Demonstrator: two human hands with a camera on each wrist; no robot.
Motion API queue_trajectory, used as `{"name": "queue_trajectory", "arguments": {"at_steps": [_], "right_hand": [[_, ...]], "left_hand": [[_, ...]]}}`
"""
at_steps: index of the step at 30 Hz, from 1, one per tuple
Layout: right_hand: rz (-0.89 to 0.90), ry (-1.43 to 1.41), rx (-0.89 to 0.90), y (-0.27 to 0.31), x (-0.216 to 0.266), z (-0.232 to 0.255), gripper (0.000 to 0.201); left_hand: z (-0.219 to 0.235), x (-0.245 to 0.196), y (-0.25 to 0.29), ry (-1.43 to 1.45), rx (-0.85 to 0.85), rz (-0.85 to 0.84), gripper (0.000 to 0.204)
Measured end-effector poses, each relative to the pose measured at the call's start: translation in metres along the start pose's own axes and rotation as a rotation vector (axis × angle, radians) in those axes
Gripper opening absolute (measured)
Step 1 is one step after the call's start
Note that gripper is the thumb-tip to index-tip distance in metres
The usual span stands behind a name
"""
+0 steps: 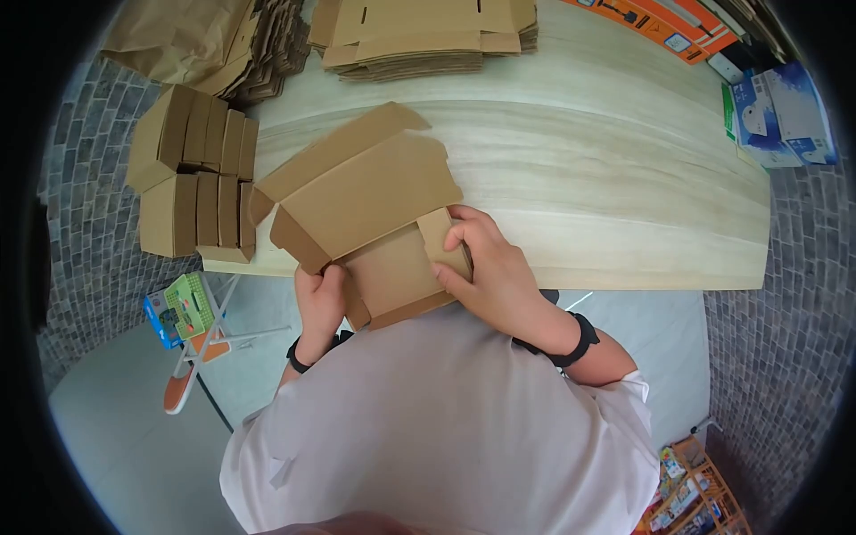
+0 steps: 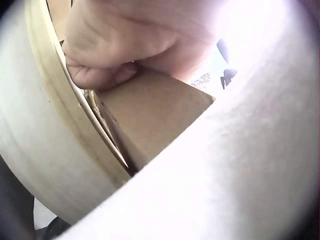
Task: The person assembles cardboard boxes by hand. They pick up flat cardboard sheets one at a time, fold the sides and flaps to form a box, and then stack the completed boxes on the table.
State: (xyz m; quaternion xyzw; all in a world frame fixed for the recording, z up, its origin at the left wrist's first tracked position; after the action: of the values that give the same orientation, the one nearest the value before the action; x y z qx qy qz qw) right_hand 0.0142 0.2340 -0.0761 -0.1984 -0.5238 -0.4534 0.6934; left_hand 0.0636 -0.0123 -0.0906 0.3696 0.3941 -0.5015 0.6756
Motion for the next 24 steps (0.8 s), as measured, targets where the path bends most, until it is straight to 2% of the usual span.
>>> {"name": "queue_trajectory", "arguments": {"at_steps": [3,5,6,8,9,11,15,17,18,19,20,21,22,23,24], "right_hand": [[-0.029,0.085,-0.018,-0.002,0.001,0.001,0.036],[-0.259,-0.048,0.023,0.001,-0.012,0.001,0.053],[-0.261,-0.047,0.024,0.0,-0.011,0.001,0.053],[-0.155,-0.105,-0.05,-0.003,-0.001,0.008,0.07],[-0.154,-0.102,-0.049,-0.003,-0.004,0.007,0.07],[-0.189,-0.095,-0.109,-0.004,-0.013,0.011,0.08],[-0.214,-0.17,-0.158,-0.008,-0.02,0.019,0.083],[-0.045,-0.101,-0.122,-0.012,-0.018,0.017,0.08],[-0.045,-0.102,-0.128,-0.011,-0.019,0.018,0.08],[0.034,0.018,-0.174,-0.01,-0.008,0.023,0.075],[0.111,0.137,-0.22,-0.008,0.003,0.026,0.071],[0.109,0.136,-0.226,-0.01,0.001,0.026,0.071],[0.217,0.179,-0.298,-0.008,0.009,0.03,0.067],[0.325,0.221,-0.37,-0.004,0.017,0.034,0.064],[0.325,0.22,-0.374,-0.002,0.019,0.036,0.064]], "left_hand": [[-0.001,0.007,0.0,0.013,0.037,0.047,0.018],[-0.003,-0.002,-0.001,0.03,0.056,-0.027,0.026],[-0.003,-0.003,-0.001,0.031,0.056,-0.025,0.026],[-0.005,-0.002,-0.002,0.189,0.081,0.012,0.036],[-0.007,-0.005,-0.003,0.192,0.08,0.011,0.036],[-0.011,-0.017,-0.009,0.309,0.044,-0.06,0.041],[-0.022,-0.024,-0.024,0.212,-0.004,-0.184,0.041],[-0.031,-0.026,-0.031,0.205,0.032,-0.18,0.041],[-0.037,-0.021,-0.033,0.053,0.104,-0.129,0.047],[-0.039,-0.025,-0.035,0.052,0.109,-0.133,0.047],[-0.044,-0.044,-0.037,0.023,0.118,-0.272,0.048],[-0.047,-0.06,-0.036,-0.006,0.128,-0.411,0.048],[-0.053,-0.058,-0.037,-0.075,0.223,-0.44,0.061],[-0.055,-0.059,-0.036,-0.077,0.227,-0.442,0.061],[-0.057,-0.055,-0.037,-0.04,0.235,-0.376,0.066]]}}
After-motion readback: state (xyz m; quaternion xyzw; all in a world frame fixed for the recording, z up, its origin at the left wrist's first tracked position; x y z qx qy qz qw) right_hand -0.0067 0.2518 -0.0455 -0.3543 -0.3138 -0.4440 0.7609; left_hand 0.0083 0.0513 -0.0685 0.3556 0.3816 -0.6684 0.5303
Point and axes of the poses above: each hand's wrist, its own y-axis away from the middle knuckle, its own z-axis out of the back of the hand, x = y × z, the point moved 9 cm from there along -y, towards the middle knuckle, and after that the axes turned 6 degrees about x, right-handed, at the moved point
